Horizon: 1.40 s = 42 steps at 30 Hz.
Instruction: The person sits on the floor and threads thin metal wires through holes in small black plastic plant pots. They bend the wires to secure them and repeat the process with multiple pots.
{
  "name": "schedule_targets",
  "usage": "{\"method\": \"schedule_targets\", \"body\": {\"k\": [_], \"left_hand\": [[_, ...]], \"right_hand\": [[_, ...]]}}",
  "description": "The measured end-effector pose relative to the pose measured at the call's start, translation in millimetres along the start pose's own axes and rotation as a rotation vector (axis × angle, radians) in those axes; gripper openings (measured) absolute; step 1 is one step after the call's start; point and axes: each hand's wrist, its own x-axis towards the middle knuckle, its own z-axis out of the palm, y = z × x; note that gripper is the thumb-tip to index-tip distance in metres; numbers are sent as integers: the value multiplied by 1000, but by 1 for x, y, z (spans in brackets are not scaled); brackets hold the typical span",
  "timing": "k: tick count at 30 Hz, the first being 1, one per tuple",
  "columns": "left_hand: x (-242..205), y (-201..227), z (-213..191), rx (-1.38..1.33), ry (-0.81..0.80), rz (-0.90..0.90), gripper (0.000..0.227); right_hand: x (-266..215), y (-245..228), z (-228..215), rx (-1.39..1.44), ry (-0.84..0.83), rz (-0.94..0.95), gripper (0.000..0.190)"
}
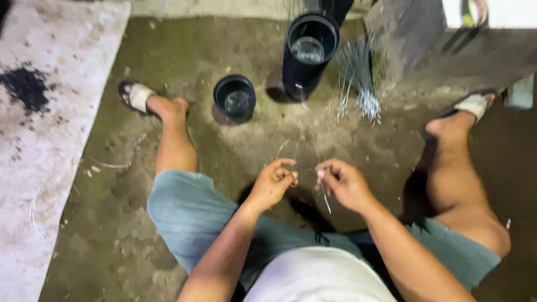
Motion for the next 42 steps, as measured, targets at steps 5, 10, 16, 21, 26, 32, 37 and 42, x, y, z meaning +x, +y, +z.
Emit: {"method": "schedule_targets", "body": {"k": [5,10,16,21,26,32,37,42], "left_hand": [[8,27,-7,64,-14,65,45],[15,45,-8,-150,-30,93,38],[34,58,-8,-208,285,167,25],[31,68,2,-212,239,178,30],[23,70,15,-141,118,184,37],[24,81,2,-142,96,171,39],[19,84,-1,-74,131,150,33],[15,87,2,-16,168,115,27]], "right_hand": [[-8,-3,9,-132,-60,101,13],[-16,-11,10,-330,-66,16,12],[-17,-33,7,-344,-40,32,18],[-16,-62,8,-335,58,0,28],[-5,-82,18,-380,143,-157,19],[0,-107,11,-360,147,-188,15],[-1,-117,8,-428,133,-137,14],[2,-118,0,-438,132,-127,14]]}}
